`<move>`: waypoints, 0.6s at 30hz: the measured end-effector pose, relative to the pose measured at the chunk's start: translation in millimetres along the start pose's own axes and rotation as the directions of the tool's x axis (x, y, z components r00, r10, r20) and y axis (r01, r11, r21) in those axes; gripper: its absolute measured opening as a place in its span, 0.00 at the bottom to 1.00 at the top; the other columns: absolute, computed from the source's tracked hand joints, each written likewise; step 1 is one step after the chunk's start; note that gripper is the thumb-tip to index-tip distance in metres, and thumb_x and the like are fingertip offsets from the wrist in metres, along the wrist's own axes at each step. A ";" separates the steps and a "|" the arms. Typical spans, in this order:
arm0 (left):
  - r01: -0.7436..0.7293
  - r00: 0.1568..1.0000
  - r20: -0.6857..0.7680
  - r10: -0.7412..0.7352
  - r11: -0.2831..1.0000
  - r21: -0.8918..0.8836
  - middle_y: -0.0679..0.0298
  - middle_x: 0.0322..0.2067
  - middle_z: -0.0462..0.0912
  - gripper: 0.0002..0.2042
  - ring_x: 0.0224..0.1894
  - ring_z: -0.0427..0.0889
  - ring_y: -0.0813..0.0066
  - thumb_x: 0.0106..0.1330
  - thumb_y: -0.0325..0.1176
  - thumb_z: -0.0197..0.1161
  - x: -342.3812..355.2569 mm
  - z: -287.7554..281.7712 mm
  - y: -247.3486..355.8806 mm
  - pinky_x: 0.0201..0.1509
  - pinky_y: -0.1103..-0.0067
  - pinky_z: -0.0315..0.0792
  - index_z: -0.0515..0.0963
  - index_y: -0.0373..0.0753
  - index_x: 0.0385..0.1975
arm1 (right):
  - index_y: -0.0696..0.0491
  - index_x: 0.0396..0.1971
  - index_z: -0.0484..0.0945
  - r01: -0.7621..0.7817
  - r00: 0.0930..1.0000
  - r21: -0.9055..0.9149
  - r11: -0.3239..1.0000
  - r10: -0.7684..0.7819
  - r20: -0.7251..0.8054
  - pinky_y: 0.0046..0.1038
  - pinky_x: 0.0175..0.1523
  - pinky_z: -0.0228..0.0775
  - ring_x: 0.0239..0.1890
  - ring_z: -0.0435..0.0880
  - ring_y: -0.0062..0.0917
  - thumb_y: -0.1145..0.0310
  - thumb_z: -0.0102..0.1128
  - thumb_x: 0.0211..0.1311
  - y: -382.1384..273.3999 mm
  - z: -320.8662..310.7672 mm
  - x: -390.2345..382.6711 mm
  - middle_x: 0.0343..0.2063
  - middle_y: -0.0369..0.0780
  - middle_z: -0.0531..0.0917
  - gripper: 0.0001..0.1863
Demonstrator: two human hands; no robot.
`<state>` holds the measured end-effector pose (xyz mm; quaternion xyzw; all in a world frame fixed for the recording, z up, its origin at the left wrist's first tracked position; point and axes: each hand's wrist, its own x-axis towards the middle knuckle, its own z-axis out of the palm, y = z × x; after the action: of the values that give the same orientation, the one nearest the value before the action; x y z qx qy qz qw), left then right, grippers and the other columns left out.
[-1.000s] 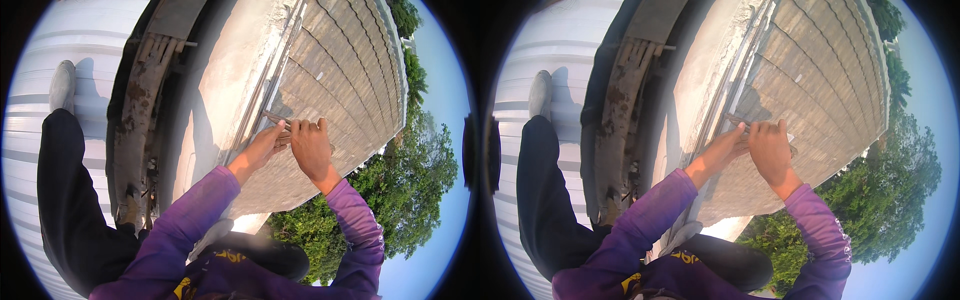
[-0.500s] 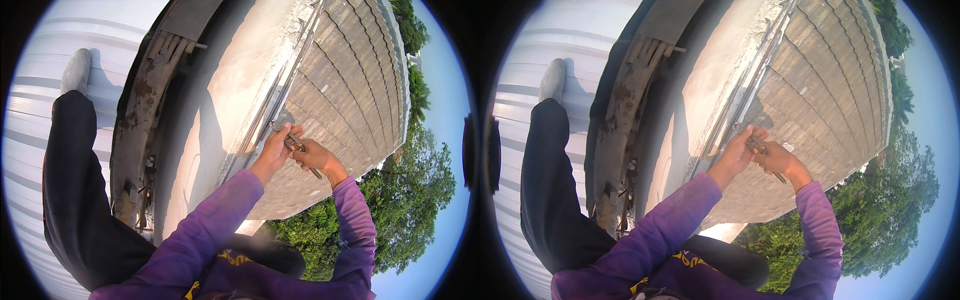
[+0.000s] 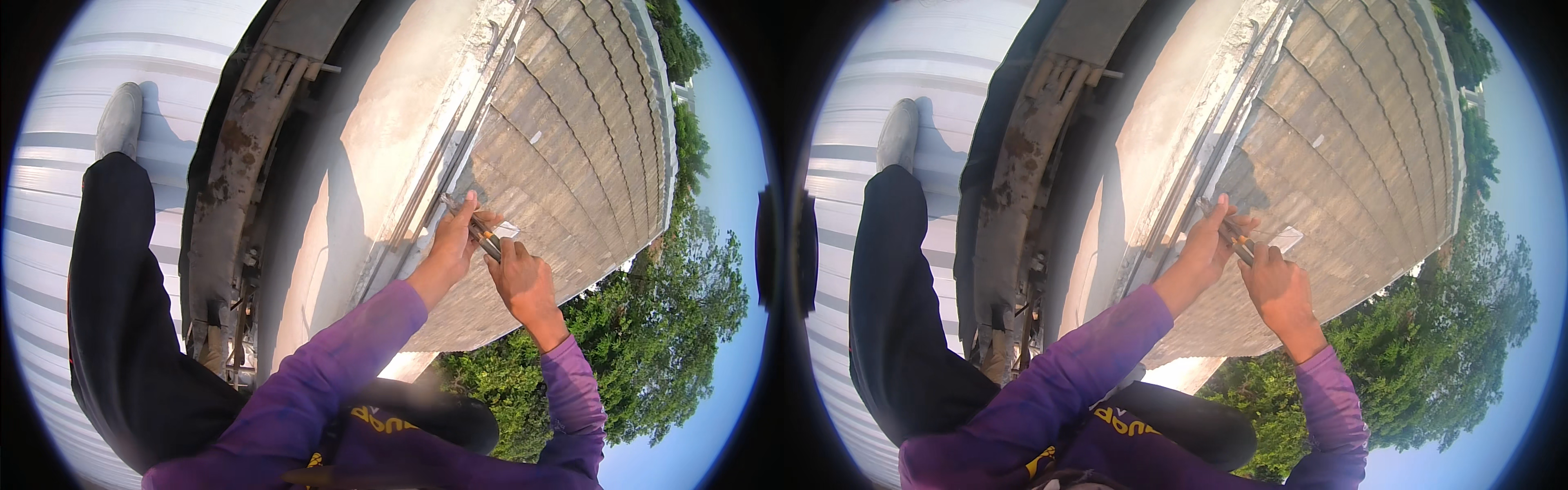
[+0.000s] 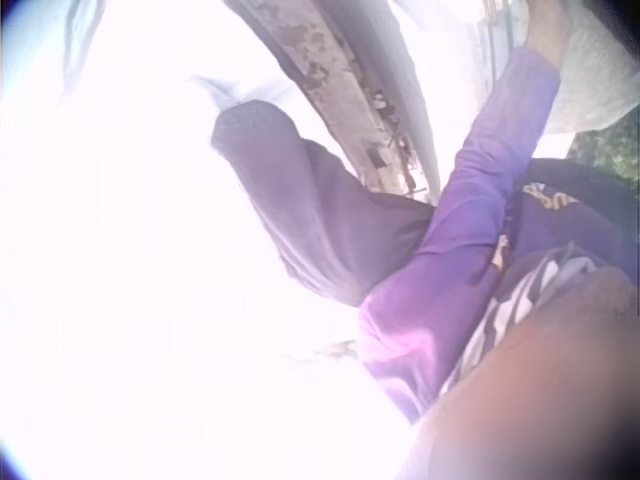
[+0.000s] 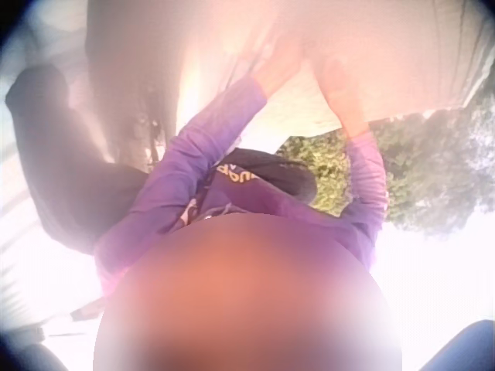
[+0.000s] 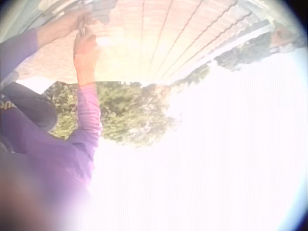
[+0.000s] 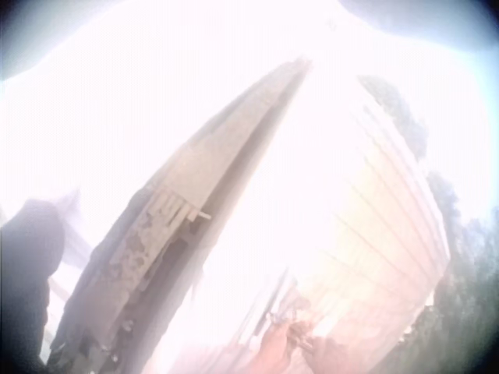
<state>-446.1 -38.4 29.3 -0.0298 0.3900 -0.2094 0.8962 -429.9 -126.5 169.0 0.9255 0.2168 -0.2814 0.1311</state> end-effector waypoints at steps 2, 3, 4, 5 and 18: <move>0.024 0.998 0.063 -0.018 0.996 -0.082 0.55 0.45 0.87 0.21 0.54 0.87 0.63 0.78 0.47 0.62 -2.8 -1.2 -3.3 0.54 0.70 0.81 0.68 0.36 0.55 | 0.59 0.38 0.79 0.125 0.992 0.138 0.983 -0.120 -0.041 0.34 0.24 0.73 0.19 0.82 0.36 0.57 0.59 0.76 16.2 -3.1 8.1 0.17 0.39 0.76 0.18; 0.027 0.996 0.081 -0.020 0.996 -0.080 0.55 0.46 0.87 0.22 0.56 0.86 0.63 0.77 0.48 0.63 -1.2 -2.1 -7.5 0.54 0.70 0.81 0.68 0.37 0.55 | 0.59 0.38 0.79 -0.119 0.983 0.403 0.908 0.050 0.179 0.32 0.22 0.69 0.17 0.79 0.31 0.55 0.57 0.77 25.0 -4.8 11.8 0.17 0.38 0.76 0.19; 0.028 0.995 0.093 -0.021 0.997 -0.075 0.56 0.48 0.86 0.23 0.57 0.85 0.64 0.76 0.49 0.64 -0.9 -3.7 -9.5 0.54 0.71 0.81 0.68 0.38 0.56 | 0.59 0.38 0.80 -0.390 0.893 0.574 0.720 0.144 0.427 0.29 0.20 0.66 0.15 0.76 0.26 0.54 0.55 0.79 25.2 -11.0 18.7 0.17 0.36 0.76 0.21; 0.009 0.997 0.077 -0.005 0.999 -0.054 0.54 0.51 0.84 0.23 0.59 0.83 0.64 0.77 0.48 0.63 0.0 -3.7 -12.3 0.57 0.69 0.79 0.68 0.37 0.57 | 0.59 0.39 0.80 -0.644 0.736 0.617 0.452 0.148 0.660 0.26 0.18 0.63 0.14 0.72 0.20 0.52 0.52 0.81 25.8 -15.1 22.9 0.17 0.35 0.76 0.23; -0.015 1.000 0.018 0.019 0.981 -0.194 0.66 0.33 0.77 0.10 0.48 0.84 0.65 0.79 0.41 0.60 17.8 0.8 -22.8 0.55 0.63 0.76 0.71 0.42 0.42 | 0.60 0.61 0.68 0.073 0.989 -0.397 0.915 -0.116 -0.086 0.43 0.41 0.83 0.28 0.85 0.42 0.71 0.67 0.59 -4.3 -2.2 -1.2 0.38 0.41 0.79 0.30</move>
<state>-442.7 -66.3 22.5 -0.1156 0.4000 -0.1625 0.8946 -431.8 -122.4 170.9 0.8826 0.3202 -0.1879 0.2883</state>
